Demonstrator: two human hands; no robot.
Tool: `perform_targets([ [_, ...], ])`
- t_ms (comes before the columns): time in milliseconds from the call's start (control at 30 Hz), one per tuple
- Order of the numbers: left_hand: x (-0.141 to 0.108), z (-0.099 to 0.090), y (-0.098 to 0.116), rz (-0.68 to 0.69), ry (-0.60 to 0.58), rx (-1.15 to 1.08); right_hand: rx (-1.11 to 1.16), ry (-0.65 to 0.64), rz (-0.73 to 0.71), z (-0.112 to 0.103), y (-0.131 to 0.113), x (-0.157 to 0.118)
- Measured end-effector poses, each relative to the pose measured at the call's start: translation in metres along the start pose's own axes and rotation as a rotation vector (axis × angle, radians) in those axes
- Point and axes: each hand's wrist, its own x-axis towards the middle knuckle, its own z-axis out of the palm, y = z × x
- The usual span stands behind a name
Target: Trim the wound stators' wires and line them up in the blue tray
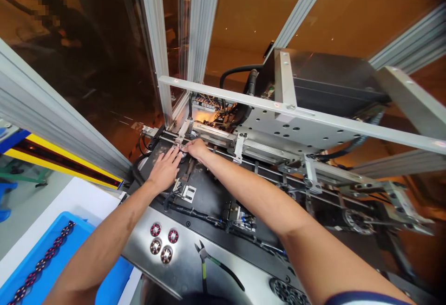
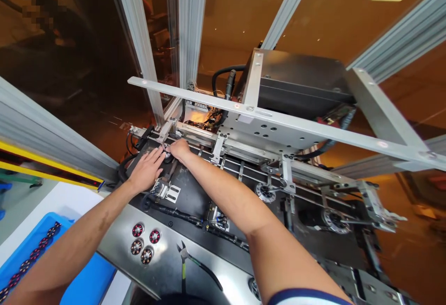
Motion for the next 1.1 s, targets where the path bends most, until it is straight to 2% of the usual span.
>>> perform_targets([
  [100, 0.0, -0.002, 0.0, -0.003, -0.029, 0.023, -0.123, -0.034, -0.05, -0.004, -0.013, -0.012],
  [167, 0.0, -0.004, -0.001, -0.006, -0.054, 0.042, -0.193, -0.024, -0.148, -0.016, -0.025, -0.034],
  [233, 0.001, -0.007, -0.002, -0.006, -0.079, 0.058, -0.252, -0.019, -0.299, -0.038, -0.031, -0.071],
  [300, 0.002, -0.01, -0.003, -0.004, -0.106, 0.065, -0.304, -0.045, -0.471, -0.071, -0.027, -0.114],
  [367, 0.004, -0.013, -0.003, -0.007, -0.139, 0.063, -0.362, -0.068, -0.589, -0.11, -0.012, -0.154],
  [433, 0.006, -0.016, -0.003, -0.021, -0.175, 0.061, -0.436, -0.016, -0.623, -0.145, 0.013, -0.179],
  [533, 0.01, -0.024, -0.001, -0.048, -0.213, 0.066, -0.576, 0.055, -0.6, -0.173, 0.054, -0.183],
  [600, 0.013, -0.034, 0.003, -0.063, -0.223, 0.074, -0.66, 0.026, -0.61, -0.17, 0.073, -0.171],
  [700, 0.012, -0.054, 0.012, -0.097, -0.186, 0.093, -0.757, -0.054, -0.657, -0.15, 0.08, -0.149],
  [800, -0.001, -0.08, 0.029, -0.127, -0.063, 0.102, -0.82, -0.081, -0.644, -0.133, 0.074, -0.138],
  [933, -0.028, -0.104, 0.066, -0.077, 0.109, 0.056, -0.84, -0.069, -0.535, -0.133, 0.074, -0.141],
  [1033, -0.035, -0.101, 0.1, 0.055, 0.222, -0.065, -0.825, -0.027, -0.391, -0.142, 0.076, -0.141],
  [1100, -0.03, -0.086, 0.12, 0.114, 0.204, -0.105, -0.804, -0.017, -0.266, -0.146, 0.075, -0.135],
])
